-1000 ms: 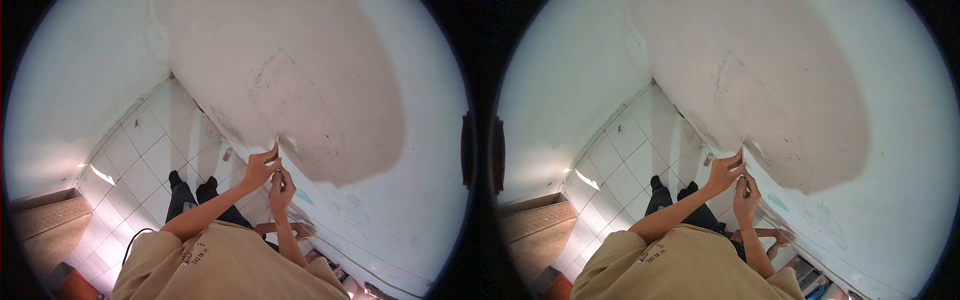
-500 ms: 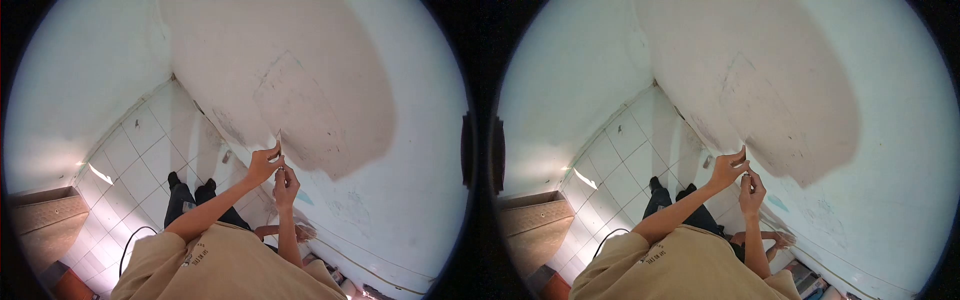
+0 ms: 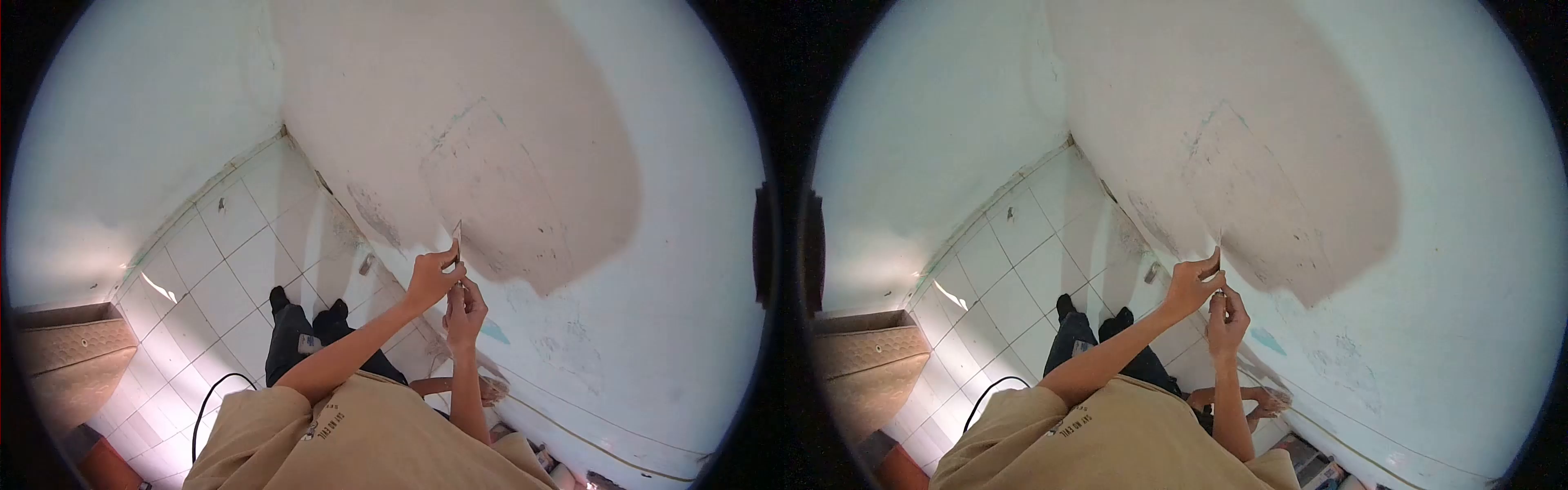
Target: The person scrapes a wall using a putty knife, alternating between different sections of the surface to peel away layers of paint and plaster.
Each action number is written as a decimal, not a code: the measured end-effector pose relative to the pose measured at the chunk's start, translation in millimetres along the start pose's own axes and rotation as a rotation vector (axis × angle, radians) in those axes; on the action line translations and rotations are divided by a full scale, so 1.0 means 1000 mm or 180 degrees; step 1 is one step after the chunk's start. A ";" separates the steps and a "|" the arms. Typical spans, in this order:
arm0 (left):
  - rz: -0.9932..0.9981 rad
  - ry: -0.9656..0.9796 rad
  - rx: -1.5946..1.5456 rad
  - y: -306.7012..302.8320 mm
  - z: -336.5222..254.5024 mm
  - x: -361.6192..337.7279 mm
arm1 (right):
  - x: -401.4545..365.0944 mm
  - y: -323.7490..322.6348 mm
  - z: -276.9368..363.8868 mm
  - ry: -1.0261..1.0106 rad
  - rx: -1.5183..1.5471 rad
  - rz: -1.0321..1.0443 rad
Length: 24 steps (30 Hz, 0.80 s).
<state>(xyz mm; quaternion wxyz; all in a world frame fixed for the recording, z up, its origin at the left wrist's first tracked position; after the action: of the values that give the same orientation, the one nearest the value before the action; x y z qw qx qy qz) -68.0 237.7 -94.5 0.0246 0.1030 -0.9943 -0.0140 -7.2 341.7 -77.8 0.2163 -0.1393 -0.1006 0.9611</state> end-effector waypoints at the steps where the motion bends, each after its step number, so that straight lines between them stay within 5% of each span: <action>1: -0.0017 0.0012 -0.0014 0.000 0.001 0.004 | 0.000 -0.001 -0.001 0.0018 -0.0072 0.0018; 4: 0.0226 0.0141 0.0179 0.011 0.003 0.005 | 0.002 -0.010 0.004 0.0401 0.0334 -0.0014; 20: 0.0153 -0.0064 0.0260 0.005 0.004 0.000 | 0.010 -0.004 -0.005 0.0245 0.0260 0.0001; 24: -0.0224 0.0449 -0.0009 0.001 0.003 0.000 | 0.004 -0.002 -0.001 0.0156 -0.0068 0.0147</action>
<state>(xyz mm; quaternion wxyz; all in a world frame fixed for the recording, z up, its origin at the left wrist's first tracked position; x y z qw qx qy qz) -68.7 238.6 -97.6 0.0942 0.1386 -0.9858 -0.0090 -9.4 344.8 -79.5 0.1949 -0.1674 -0.1023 0.9610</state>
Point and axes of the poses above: each hand's wrist, its own x-axis towards the middle knuckle, its own y-axis out of the palm, z = x × y, the point moved 6 cm from there along x, towards the middle knuckle, and after that the axes turned 8 degrees about -z, right-handed, at the moved point
